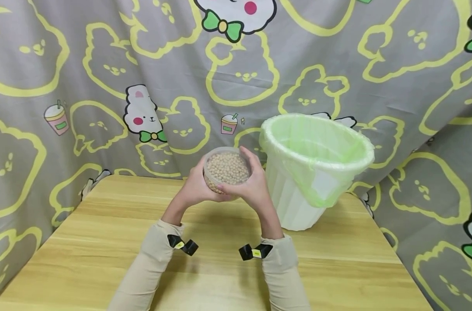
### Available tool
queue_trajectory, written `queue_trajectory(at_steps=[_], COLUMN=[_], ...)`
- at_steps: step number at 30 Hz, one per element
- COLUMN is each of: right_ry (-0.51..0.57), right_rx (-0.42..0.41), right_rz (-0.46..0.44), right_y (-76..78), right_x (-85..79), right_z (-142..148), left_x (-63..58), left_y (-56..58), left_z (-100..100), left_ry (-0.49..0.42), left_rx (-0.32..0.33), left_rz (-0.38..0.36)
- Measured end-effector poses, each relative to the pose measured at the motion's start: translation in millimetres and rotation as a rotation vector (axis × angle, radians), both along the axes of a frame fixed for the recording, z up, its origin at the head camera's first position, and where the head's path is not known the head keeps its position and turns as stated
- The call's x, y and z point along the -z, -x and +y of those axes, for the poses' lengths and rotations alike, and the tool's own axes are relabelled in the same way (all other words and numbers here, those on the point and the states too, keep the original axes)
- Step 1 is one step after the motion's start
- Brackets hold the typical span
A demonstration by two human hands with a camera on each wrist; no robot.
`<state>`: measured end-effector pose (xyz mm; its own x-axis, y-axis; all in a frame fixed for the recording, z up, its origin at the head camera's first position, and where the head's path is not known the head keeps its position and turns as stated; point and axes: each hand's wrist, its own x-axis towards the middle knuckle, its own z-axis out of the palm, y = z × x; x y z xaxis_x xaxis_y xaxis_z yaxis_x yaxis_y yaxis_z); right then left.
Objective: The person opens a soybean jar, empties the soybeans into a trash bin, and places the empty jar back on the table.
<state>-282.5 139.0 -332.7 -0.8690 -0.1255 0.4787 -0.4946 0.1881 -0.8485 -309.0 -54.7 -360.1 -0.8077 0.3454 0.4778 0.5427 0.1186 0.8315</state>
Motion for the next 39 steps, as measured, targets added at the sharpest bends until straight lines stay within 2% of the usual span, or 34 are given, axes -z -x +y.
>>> queue_trajectory(at_steps=[7, 13, 18, 22, 24, 25, 27, 31, 33, 36, 39], right_ry=[-0.082, -0.097, -0.121, -0.117, -0.088, -0.07, -0.055, -0.062, -0.062, -0.044, -0.055], right_rx=[0.059, 0.043, -0.046, -0.162, -0.217, -0.228, -0.187, -0.001, 0.067, 0.078, 0.016], right_rz=[0.088, 0.106, 0.119, 0.129, 0.127, 0.12, 0.098, 0.012, -0.022, -0.021, 0.028], right_y=[-1.6, -3.0, -1.9, -0.9, 0.7, 1.6, 2.5, -0.3, -2.7, -4.1, -3.0], right_x=[-2.8, -4.7, -6.9, -6.0, -4.5, -3.4, -1.8, -1.4, -2.2, -2.7, -2.5], right_z=[0, 3, 9, 16, 18, 18, 17, 7, 3, 2, 9], left_x=[-1.5, -3.2, -4.4, -3.9, -3.9, -4.0, -4.3, -4.7, -4.3, -3.9, -2.7], left_y=[0.8, 2.2, 2.8, 4.1, 4.3, 3.9, 2.4, -2.2, -4.2, -5.6, -3.6], left_z=[1, 0, -4, -9, -10, -10, -9, -3, 0, 2, 2], left_ry=[0.027, 0.022, 0.021, 0.029, 0.022, 0.014, 0.013, 0.054, 0.081, 0.096, 0.08], left_rx=[0.006, 0.051, 0.129, 0.234, 0.256, 0.251, 0.189, -0.019, -0.092, -0.119, -0.047], left_rz=[0.032, 0.05, 0.039, 0.023, 0.009, 0.0, -0.002, 0.031, 0.046, 0.056, 0.058])
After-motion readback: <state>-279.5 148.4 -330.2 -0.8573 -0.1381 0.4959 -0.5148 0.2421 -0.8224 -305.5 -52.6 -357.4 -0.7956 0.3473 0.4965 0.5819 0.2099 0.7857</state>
